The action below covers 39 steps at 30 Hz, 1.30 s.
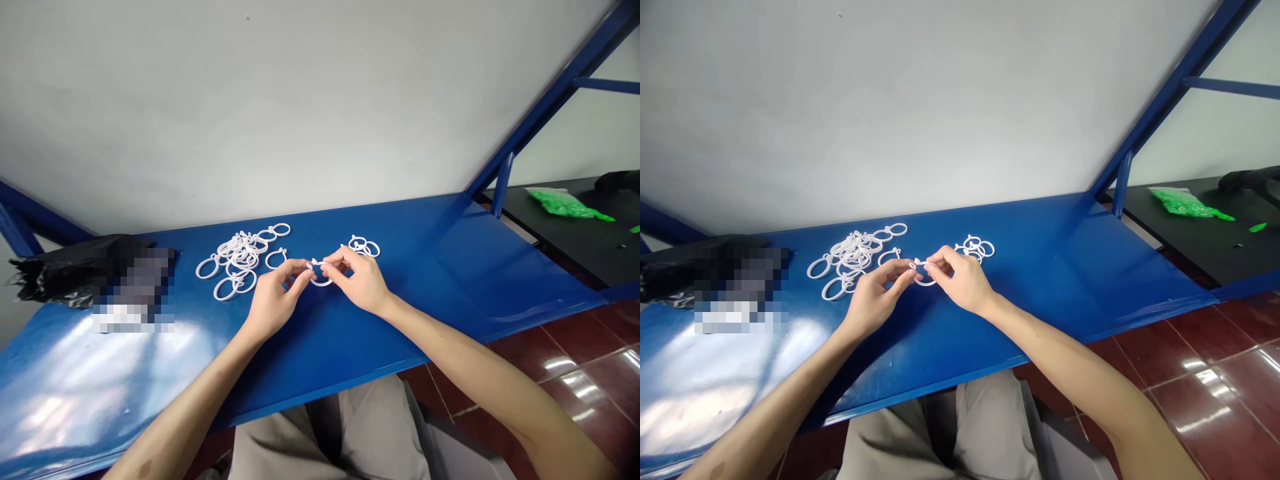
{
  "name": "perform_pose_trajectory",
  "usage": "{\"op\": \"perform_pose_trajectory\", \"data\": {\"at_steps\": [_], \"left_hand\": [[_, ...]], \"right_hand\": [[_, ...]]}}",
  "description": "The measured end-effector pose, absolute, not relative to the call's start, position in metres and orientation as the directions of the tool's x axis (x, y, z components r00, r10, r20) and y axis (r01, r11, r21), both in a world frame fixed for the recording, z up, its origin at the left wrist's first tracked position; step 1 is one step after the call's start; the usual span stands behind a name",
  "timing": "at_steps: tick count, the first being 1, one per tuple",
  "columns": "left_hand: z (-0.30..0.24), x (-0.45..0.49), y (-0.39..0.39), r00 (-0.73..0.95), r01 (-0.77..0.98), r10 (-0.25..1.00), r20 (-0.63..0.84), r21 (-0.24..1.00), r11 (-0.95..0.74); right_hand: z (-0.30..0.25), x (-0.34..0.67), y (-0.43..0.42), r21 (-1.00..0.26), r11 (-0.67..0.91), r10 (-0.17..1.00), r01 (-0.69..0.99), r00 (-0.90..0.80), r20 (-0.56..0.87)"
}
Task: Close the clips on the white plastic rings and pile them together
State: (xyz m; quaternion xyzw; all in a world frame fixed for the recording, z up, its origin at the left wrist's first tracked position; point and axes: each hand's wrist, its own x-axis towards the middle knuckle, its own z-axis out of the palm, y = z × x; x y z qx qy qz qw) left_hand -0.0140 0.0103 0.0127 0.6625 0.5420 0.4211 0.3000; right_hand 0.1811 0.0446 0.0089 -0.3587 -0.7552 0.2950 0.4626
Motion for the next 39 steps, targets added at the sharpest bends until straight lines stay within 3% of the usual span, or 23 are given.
{"op": "perform_pose_trajectory", "data": {"at_steps": [4, 12, 18, 24, 29, 33, 39], "left_hand": [[0.011, -0.012, 0.010, 0.056, 0.472, 0.973, 0.226, 0.852, -0.225], [0.001, -0.010, 0.003, 0.081, 0.643, 0.861, 0.502, 0.634, -0.430], [-0.003, -0.011, 0.005, 0.168, 0.697, 0.812, 0.559, 0.515, -0.499], [0.003, -0.023, 0.020, 0.300, 0.818, 0.791, 0.534, 0.282, -0.501], [-0.007, -0.047, 0.032, 0.220, 0.947, 0.824, 0.521, 0.090, -0.310], [-0.016, -0.059, 0.038, 0.211, 0.963, 0.857, 0.471, 0.051, -0.265], [-0.014, -0.055, 0.038, 0.214, 0.957, 0.855, 0.473, 0.074, -0.281]], "right_hand": [[0.009, 0.180, 0.045, -0.752, 0.594, 0.794, 0.286, -0.358, 0.491], [0.009, 0.183, 0.044, -0.718, 0.643, 0.743, 0.266, -0.446, 0.499], [0.007, 0.183, 0.042, -0.607, 0.738, 0.657, 0.296, -0.520, 0.545], [0.014, 0.193, 0.064, -0.572, 0.671, 0.735, 0.472, -0.322, 0.597], [0.005, 0.223, 0.096, -0.550, 0.493, 0.826, 0.674, -0.163, 0.540], [-0.004, 0.236, 0.110, -0.462, 0.424, 0.843, 0.779, -0.153, 0.516], [-0.003, 0.236, 0.107, -0.454, 0.415, 0.835, 0.788, -0.131, 0.535]]}}
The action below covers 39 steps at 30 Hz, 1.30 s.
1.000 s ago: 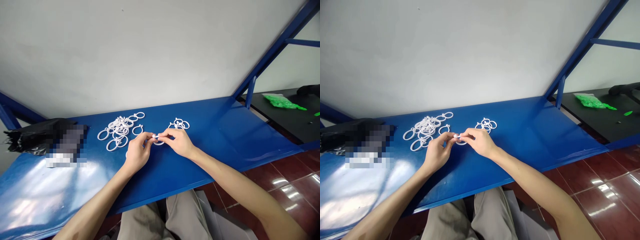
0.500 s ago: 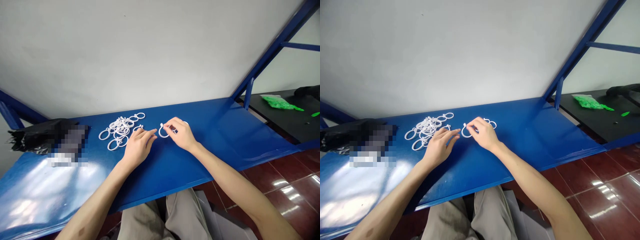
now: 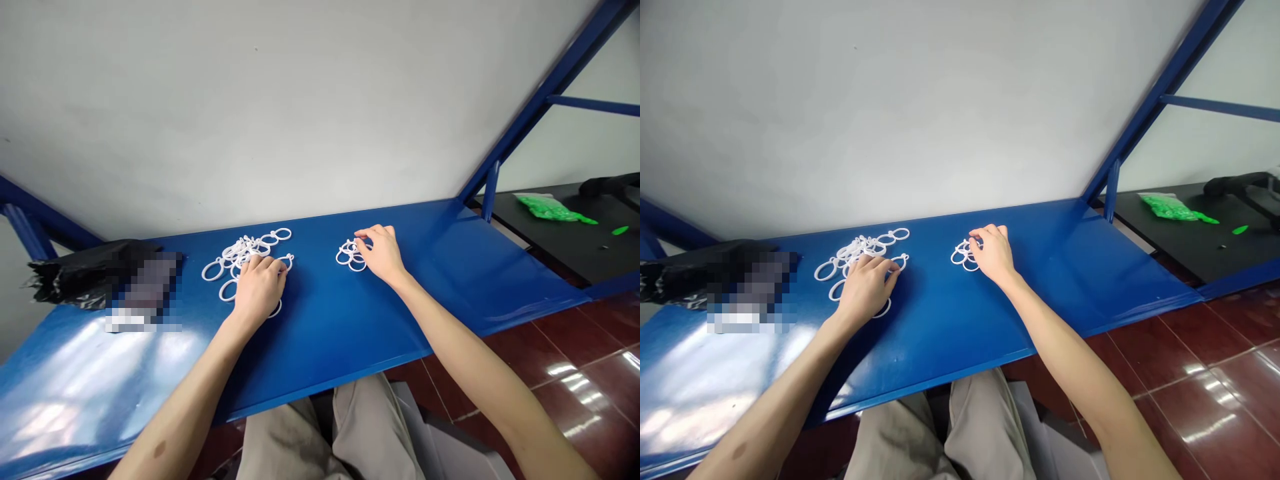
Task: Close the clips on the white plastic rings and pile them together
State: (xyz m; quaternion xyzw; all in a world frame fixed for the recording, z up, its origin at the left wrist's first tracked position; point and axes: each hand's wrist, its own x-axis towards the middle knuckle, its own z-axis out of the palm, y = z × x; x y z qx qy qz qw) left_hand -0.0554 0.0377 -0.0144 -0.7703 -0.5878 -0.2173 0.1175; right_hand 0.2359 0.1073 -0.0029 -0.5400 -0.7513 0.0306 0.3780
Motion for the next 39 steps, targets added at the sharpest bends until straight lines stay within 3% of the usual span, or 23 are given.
{"op": "perform_pose_trajectory", "data": {"at_steps": [7, 10, 15, 20, 25, 31, 39], "left_hand": [[0.002, -0.034, 0.024, 0.247, 0.894, 0.770, 0.589, 0.169, -0.416], [0.008, -0.023, 0.016, 0.300, 0.844, 0.715, 0.632, 0.174, -0.508], [0.009, -0.014, 0.011, 0.368, 0.756, 0.691, 0.622, 0.233, -0.612], [0.006, -0.013, 0.010, 0.318, 0.743, 0.711, 0.628, 0.301, -0.598], [0.006, -0.013, 0.009, 0.042, 0.839, 0.772, 0.634, 0.397, -0.372], [0.003, -0.013, 0.009, 0.189, 0.824, 0.829, 0.526, 0.374, -0.426], [0.003, -0.011, 0.007, 0.153, 0.805, 0.861, 0.484, 0.444, -0.393]], "right_hand": [[0.014, 0.218, 0.082, -0.496, 0.575, 0.771, 0.650, -0.228, 0.594], [0.019, 0.203, 0.065, -0.586, 0.647, 0.763, 0.489, -0.396, 0.511], [0.021, 0.185, 0.044, -0.734, 0.586, 0.760, 0.344, -0.548, 0.350], [0.017, 0.182, 0.043, -0.744, 0.563, 0.796, 0.361, -0.480, 0.369], [0.013, 0.184, 0.045, -0.682, 0.612, 0.776, 0.402, -0.471, 0.419], [0.013, 0.183, 0.044, -0.658, 0.635, 0.766, 0.406, -0.438, 0.470], [0.007, 0.181, 0.043, -0.746, 0.576, 0.796, 0.334, -0.435, 0.421]]}}
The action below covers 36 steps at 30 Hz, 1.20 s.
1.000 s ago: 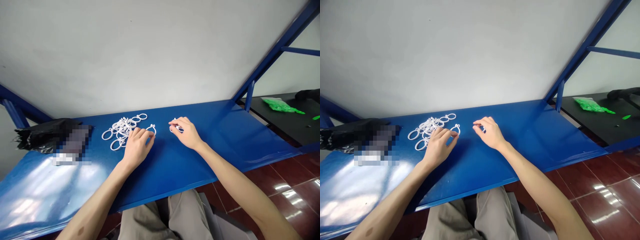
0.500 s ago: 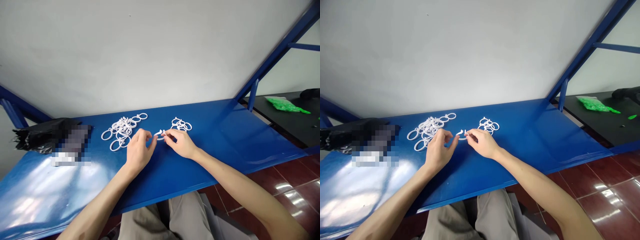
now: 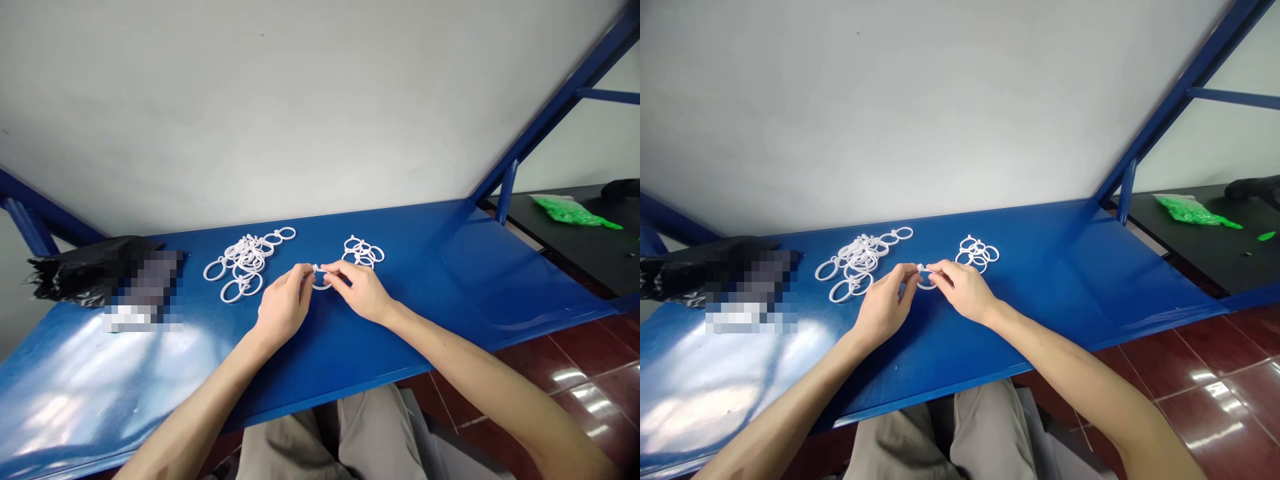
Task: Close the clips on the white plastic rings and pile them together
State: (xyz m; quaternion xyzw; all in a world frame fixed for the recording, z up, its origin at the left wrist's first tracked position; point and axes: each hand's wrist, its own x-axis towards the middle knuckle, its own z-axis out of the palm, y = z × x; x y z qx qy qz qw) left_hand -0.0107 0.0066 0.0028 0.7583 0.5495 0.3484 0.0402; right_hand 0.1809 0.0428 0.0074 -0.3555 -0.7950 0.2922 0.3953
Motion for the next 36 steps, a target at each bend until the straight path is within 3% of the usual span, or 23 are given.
{"op": "perform_pose_trajectory", "data": {"at_steps": [4, 10, 15, 20, 24, 27, 31, 36], "left_hand": [[0.000, -0.014, 0.005, 0.227, 0.808, 0.821, 0.524, 0.369, -0.459], [-0.006, -0.017, 0.003, 0.327, 0.795, 0.721, 0.611, 0.234, -0.559], [0.001, -0.020, 0.014, 0.344, 0.823, 0.789, 0.509, 0.242, -0.514], [0.015, -0.048, 0.026, 0.247, 0.903, 0.856, 0.455, 0.211, -0.373], [0.021, -0.074, 0.023, 0.292, 0.920, 0.936, 0.195, 0.209, -0.330], [0.022, -0.081, 0.019, 0.352, 0.915, 0.932, 0.092, 0.175, -0.363], [0.019, -0.079, 0.021, 0.367, 0.915, 0.926, 0.088, 0.144, -0.376], [0.016, -0.066, 0.024, 0.356, 0.901, 0.915, 0.188, 0.188, -0.390]], "right_hand": [[0.004, 0.180, 0.042, -0.732, 0.610, 0.766, 0.303, -0.461, 0.448], [-0.005, 0.180, 0.038, -0.607, 0.750, 0.642, 0.262, -0.508, 0.574], [-0.001, 0.178, 0.047, -0.579, 0.730, 0.679, 0.363, -0.482, 0.554], [0.004, 0.199, 0.073, -0.515, 0.680, 0.721, 0.522, -0.347, 0.600], [0.002, 0.218, 0.090, -0.547, 0.554, 0.816, 0.627, -0.279, 0.506], [0.001, 0.223, 0.097, -0.542, 0.486, 0.857, 0.685, -0.254, 0.448], [-0.001, 0.223, 0.100, -0.513, 0.443, 0.875, 0.736, -0.231, 0.425], [0.005, 0.218, 0.089, -0.495, 0.525, 0.810, 0.692, -0.227, 0.541]]}}
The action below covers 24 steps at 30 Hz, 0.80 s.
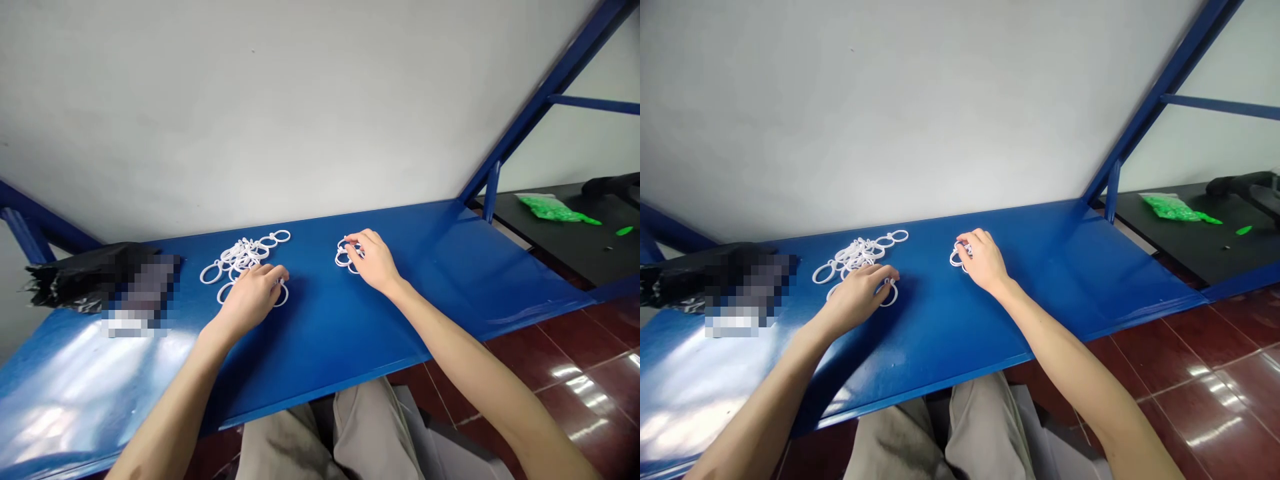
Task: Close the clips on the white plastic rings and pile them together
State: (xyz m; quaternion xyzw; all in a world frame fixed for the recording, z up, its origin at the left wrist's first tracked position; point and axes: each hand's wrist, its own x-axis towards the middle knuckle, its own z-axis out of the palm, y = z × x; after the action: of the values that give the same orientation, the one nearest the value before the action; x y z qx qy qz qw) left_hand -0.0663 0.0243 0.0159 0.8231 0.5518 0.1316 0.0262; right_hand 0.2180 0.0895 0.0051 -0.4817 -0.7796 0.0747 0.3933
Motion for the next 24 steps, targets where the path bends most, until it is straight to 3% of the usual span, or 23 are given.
{"op": "perform_pose_trajectory", "data": {"at_steps": [3, 8, 12, 17, 24], "left_hand": [[0.015, -0.054, 0.021, 0.341, 0.870, 0.904, 0.259, 0.278, -0.408], [0.014, -0.032, 0.012, 0.221, 0.768, 0.910, 0.351, 0.513, -0.384], [0.016, -0.023, 0.009, 0.137, 0.665, 0.926, 0.352, 0.660, -0.350], [0.021, -0.021, 0.007, 0.087, 0.584, 0.961, 0.263, 0.768, -0.263], [0.017, -0.014, 0.004, 0.109, 0.553, 0.960, 0.258, 0.787, -0.274]], "right_hand": [[0.011, 0.205, 0.072, -0.523, 0.622, 0.769, 0.582, -0.332, 0.546], [0.012, 0.182, 0.044, -0.693, 0.619, 0.740, 0.370, -0.571, 0.357], [0.007, 0.177, 0.041, -0.766, 0.567, 0.768, 0.303, -0.530, 0.359], [0.006, 0.180, 0.043, -0.768, 0.576, 0.795, 0.281, -0.413, 0.445], [0.009, 0.176, 0.040, -0.727, 0.625, 0.765, 0.283, -0.407, 0.499]]}}
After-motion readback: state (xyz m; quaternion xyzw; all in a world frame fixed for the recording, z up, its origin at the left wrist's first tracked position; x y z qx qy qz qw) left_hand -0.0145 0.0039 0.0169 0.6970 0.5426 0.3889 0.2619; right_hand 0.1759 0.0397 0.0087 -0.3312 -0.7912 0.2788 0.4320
